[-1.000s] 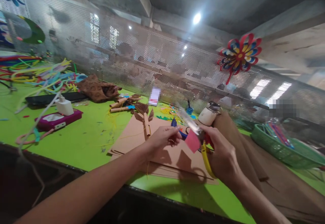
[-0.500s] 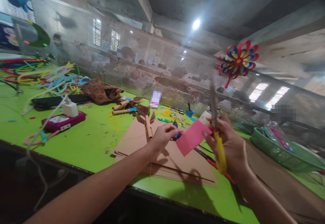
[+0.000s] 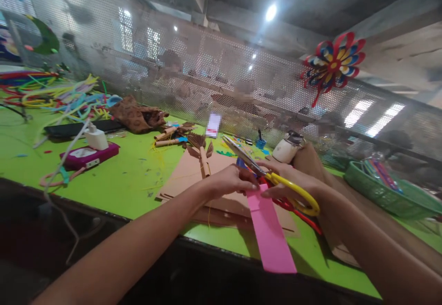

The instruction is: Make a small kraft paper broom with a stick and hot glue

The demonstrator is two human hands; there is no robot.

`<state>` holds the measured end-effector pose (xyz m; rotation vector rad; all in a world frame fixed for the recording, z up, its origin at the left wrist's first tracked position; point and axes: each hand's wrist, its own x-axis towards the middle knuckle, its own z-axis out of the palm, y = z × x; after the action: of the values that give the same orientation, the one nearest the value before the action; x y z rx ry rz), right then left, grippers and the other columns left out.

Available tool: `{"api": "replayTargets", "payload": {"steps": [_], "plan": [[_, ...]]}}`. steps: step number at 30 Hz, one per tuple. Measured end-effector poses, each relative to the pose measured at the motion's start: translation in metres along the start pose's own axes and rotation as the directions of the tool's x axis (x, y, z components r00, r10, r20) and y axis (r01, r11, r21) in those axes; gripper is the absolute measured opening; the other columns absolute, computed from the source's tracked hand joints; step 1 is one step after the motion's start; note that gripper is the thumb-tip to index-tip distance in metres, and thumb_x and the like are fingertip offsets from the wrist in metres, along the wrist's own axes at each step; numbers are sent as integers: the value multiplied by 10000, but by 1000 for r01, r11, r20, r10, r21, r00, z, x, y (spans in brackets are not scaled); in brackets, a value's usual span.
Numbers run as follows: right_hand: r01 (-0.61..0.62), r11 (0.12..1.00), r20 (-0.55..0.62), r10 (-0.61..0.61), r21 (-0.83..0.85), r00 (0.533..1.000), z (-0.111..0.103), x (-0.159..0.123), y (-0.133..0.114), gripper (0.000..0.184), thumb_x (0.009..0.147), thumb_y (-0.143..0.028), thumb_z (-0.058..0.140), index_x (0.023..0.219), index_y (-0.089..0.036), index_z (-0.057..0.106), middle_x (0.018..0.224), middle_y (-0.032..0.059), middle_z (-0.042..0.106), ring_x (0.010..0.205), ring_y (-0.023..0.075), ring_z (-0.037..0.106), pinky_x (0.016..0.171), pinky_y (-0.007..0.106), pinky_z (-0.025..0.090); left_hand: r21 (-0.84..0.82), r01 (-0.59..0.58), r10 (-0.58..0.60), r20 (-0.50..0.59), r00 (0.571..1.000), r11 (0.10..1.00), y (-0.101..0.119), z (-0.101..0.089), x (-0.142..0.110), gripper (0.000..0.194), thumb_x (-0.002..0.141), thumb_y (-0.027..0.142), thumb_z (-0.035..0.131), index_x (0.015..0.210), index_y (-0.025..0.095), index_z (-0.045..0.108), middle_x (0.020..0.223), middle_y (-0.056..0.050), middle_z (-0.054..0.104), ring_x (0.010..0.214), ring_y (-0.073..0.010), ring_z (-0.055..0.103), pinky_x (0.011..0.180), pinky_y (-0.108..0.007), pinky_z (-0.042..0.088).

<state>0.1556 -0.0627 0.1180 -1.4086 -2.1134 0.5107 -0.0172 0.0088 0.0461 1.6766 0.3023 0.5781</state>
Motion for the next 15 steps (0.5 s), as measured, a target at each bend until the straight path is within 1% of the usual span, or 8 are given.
{"api": "replayTargets", "payload": {"steps": [2,5,7,8,10,11,13,15], "plan": [[-30,999,192,26,15,981,5,6,0,551,592,-201,676,1136,-212,588,922,2,659,793,180,589,717,300,471,27,11,-13,69,998,1000,-1,-1,-2,181,671,308,660,700,129,665,601,-11,554,557,-100,461,549,-239,359],[-51,995,282,25,89,959,8,15,5,515,612,-215,668,1121,-200,592,798,-13,650,740,169,579,685,292,466,44,3,-8,115,993,999,-2,-3,-3,160,663,267,661,600,128,612,556,6,530,533,-90,456,541,-230,348],[-77,990,234,49,114,971,4,19,11,458,617,-244,674,1068,-188,615,716,-22,624,685,155,564,651,285,461,49,9,-12,66,998,999,-5,-5,-2,175,657,249,658,559,126,582,520,14,513,506,-84,446,523,-225,334],[-94,989,175,72,118,982,0,20,14,440,621,-262,675,1050,-180,619,686,-25,607,650,147,552,623,278,455,52,21,-21,5,1000,998,-7,-6,-1,171,656,243,655,559,123,580,512,14,513,494,-82,445,513,-222,328],[-116,987,-13,118,112,993,-12,19,17,435,628,-301,680,1035,-162,611,648,-26,572,594,132,524,568,261,436,36,42,-33,-222,975,999,-11,-10,1,150,656,229,648,579,120,580,501,15,513,474,-78,442,489,-214,314],[-120,987,-135,134,107,982,-18,15,17,439,626,-318,686,1025,-155,604,639,-25,557,580,128,515,549,252,426,4,37,-32,-368,929,999,-12,-12,2,135,655,223,647,597,120,581,498,17,512,468,-75,442,478,-207,306],[-130,986,-340,158,102,927,-25,4,14,418,627,-354,697,981,-158,591,616,-23,538,567,125,512,520,235,417,-103,-35,-38,-626,779,994,-15,-16,4,115,657,223,646,657,122,591,525,19,525,475,-69,457,468,-193,302],[-202,962,-438,265,186,859,-17,-13,10,397,650,-423,682,943,-184,562,555,-38,510,450,103,467,410,212,371,-224,-150,-75,-757,649,963,-15,-19,6,144,662,240,649,736,125,604,602,7,567,513,-68,494,479,-181,321]]}}
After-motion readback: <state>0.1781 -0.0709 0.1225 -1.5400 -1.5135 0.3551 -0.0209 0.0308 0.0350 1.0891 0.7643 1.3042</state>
